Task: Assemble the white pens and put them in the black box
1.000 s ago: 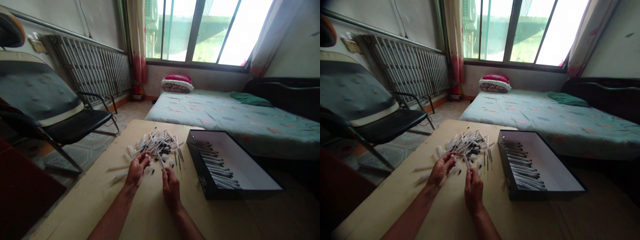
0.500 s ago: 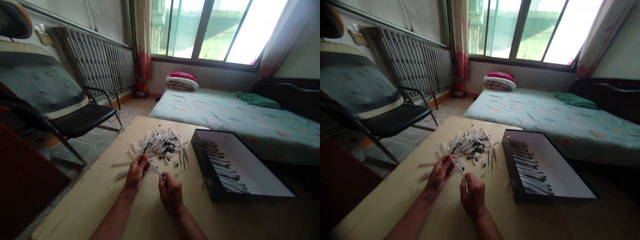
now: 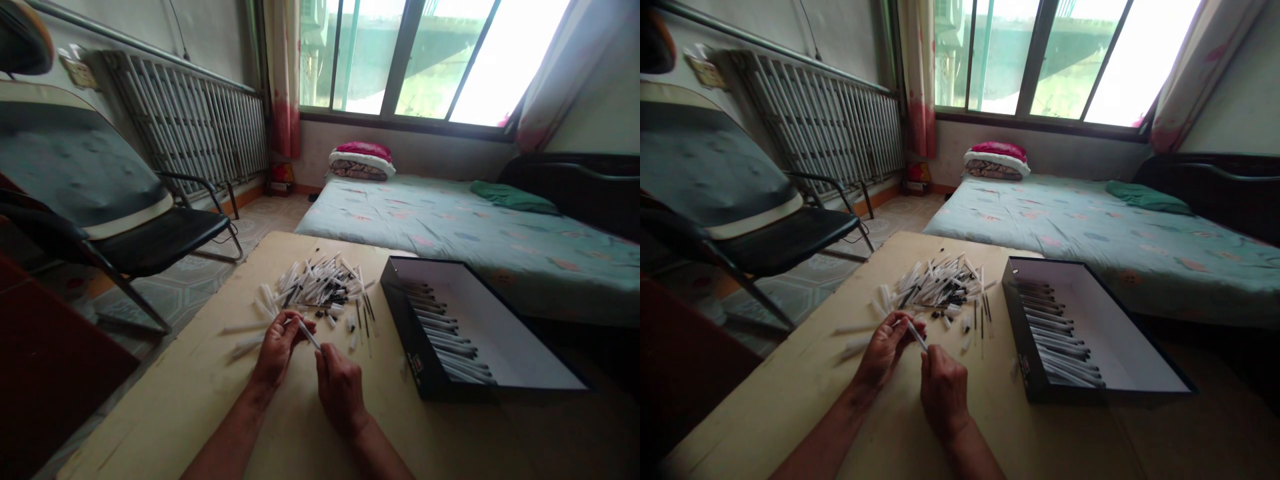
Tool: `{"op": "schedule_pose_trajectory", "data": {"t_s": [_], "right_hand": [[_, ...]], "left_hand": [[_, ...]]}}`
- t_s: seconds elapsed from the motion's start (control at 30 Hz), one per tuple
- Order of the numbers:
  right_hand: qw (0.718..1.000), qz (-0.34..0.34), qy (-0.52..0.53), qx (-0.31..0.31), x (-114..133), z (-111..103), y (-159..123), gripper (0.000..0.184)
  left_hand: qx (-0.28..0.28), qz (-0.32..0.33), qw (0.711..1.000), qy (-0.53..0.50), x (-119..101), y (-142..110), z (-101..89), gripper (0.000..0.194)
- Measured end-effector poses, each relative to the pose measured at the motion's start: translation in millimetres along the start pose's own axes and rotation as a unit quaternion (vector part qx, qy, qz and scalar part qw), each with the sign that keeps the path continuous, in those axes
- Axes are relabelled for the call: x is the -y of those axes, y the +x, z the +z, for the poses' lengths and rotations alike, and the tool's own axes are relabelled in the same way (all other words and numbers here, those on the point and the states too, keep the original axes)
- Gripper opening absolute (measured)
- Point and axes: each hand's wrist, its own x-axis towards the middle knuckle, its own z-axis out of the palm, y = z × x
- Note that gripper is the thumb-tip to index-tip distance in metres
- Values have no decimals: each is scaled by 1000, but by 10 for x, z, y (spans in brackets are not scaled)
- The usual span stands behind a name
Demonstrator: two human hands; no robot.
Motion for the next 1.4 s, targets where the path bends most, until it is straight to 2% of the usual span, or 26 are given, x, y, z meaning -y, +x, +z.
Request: {"op": "schedule_pose_trajectory", "data": {"t_s": [0.13, 0.27, 0.4, 0.5, 0.63, 0.67, 0.7, 0.73, 0.87, 1.0, 1.1, 1.2, 1.27, 1.33, 1.4], "right_hand": [[1000, 12, 16, 6, 3, 20, -17, 27], [990, 62, 124, 15, 44, -1, -7, 29], [962, 115, 248, 20, 87, -53, 51, 33], [918, 182, 351, 28, 102, -72, 84, 37], [797, 308, 510, 98, 114, -62, 85, 39], [777, 324, 528, 111, 113, -56, 83, 39], [773, 327, 531, 115, 110, -50, 82, 39], [784, 318, 521, 110, 103, -44, 84, 38], [876, 239, 417, 46, 73, -75, 135, 37], [898, 244, 366, -18, 78, -337, 252, 36], [919, 241, 309, -49, 9, -756, 368, 32], [956, 193, 207, -76, -280, -1283, 491, 30], [976, 177, 75, -106, -603, -1615, 577, 29], [976, 170, -77, -117, -964, -1880, 666, 26], [958, 180, -214, -59, -1286, -2051, 757, 22]], "left_hand": [[11, 21, 1000, -11, 45, -19, 34, 18], [18, 34, 999, -12, 53, -27, 66, 15], [18, 42, 999, -10, 29, -37, 93, 15], [16, 44, 999, -8, 16, -51, 111, 16], [13, 45, 999, 4, 15, -63, 122, 18], [13, 44, 999, 8, 15, -63, 121, 19], [13, 41, 999, 10, 14, -61, 118, 20], [12, 38, 999, 12, 12, -60, 113, 20], [8, 51, 997, 51, -11, -62, 83, 30], [-50, 145, 970, 187, -19, -92, 49, 35], [-93, 180, 949, 241, 2, -100, 27, 31], [-112, 180, 946, 246, 26, -80, 5, 30], [-123, 179, 946, 239, 36, -60, -8, 29], [-126, 175, 949, 230, 40, -44, -14, 29], [-126, 169, 951, 227, 40, -36, -13, 29]]}}
